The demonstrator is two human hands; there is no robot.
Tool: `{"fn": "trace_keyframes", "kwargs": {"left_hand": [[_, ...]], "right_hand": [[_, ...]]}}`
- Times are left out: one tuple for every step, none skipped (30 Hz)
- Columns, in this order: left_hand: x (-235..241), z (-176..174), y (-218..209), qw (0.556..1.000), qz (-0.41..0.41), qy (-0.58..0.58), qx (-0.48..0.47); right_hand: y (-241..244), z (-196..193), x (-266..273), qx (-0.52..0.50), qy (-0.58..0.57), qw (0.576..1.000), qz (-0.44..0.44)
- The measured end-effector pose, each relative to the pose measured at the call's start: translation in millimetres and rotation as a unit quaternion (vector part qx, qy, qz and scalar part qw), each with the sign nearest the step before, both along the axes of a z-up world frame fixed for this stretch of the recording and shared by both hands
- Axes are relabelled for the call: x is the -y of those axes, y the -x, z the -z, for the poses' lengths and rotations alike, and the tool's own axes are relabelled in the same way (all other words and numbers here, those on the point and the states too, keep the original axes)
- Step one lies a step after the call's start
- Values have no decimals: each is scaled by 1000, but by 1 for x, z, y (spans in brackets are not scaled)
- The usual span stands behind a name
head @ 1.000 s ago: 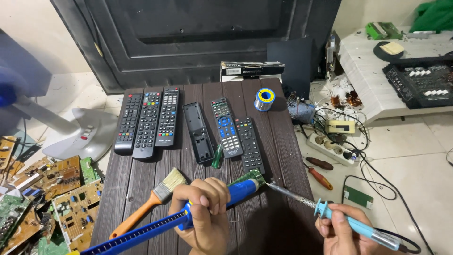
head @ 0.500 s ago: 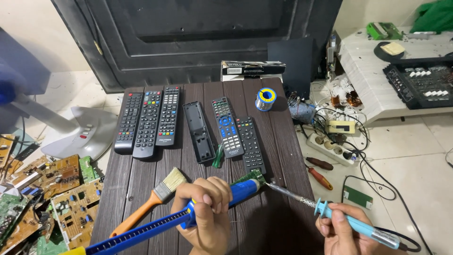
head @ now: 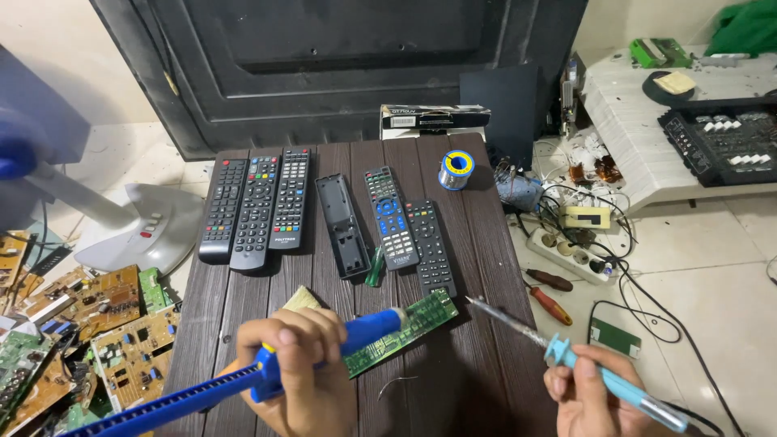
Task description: The person uses a soldering iron and a desoldering pump to remove components from a green circuit board. The person repeatedly heats solder joints with the iron and then uses the pump to extract the molten solder. The work is performed on a wooden table surrounded by remote controls and electronic parts.
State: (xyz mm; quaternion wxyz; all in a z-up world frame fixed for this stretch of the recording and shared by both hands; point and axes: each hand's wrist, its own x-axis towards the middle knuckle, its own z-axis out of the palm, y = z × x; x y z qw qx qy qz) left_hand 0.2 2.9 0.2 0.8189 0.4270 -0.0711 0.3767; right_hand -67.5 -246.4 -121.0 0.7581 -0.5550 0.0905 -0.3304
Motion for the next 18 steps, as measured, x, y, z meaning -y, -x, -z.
{"fn": "trace_keyframes", "kwargs": {"left_hand": [[-3,0,0,1000,-14,-5,-11],[-2,-2,-1,1000,-14,-5,-11],[-2,-3,-2,1000,-14,2,-17],[-2,-5,-4,1000,-15,9,-22],[-3,-4,-3,1000,-16,9,-20],[-3,-3,-2,1000,-8,9,-27],[-3,-1,0,999,0,9,-35],[-5,3,1,999,1,10,-35],[-6,7,2,999,22,21,-13],[-8,11,3,999,41,31,7],[-9,10,4,999,41,32,7],[-10,10,5,998,54,36,14],[-11,9,6,997,68,41,21],[-13,7,6,997,68,41,21],[-16,5,7,993,108,40,23],[-19,2,6,988,149,38,27],[-26,-3,9,988,149,38,29],[-34,-8,13,980,197,-6,16]], "right_hand": [[-2,-1,-1,-10,1,1000,-4],[-1,1,0,-10,1,1000,-5],[-1,3,2,-25,10,1000,-9],[-2,4,3,-39,18,999,-14],[1,3,4,-37,19,999,-14],[5,2,5,-47,7,999,-24],[9,1,7,-57,-5,998,-34],[13,6,10,-56,-4,998,-33],[17,11,14,-57,-10,998,-34],[22,17,17,-59,-16,997,-36],[22,15,16,-59,-16,997,-36],[24,14,14,-54,-19,998,-18],[27,13,13,-50,-23,998,0],[25,12,12,-50,-23,998,1],[23,12,11,-44,-27,999,7],[19,11,10,-35,-32,999,14],[18,9,10,-33,-32,999,15],[18,6,9,-29,-28,999,10]]}}
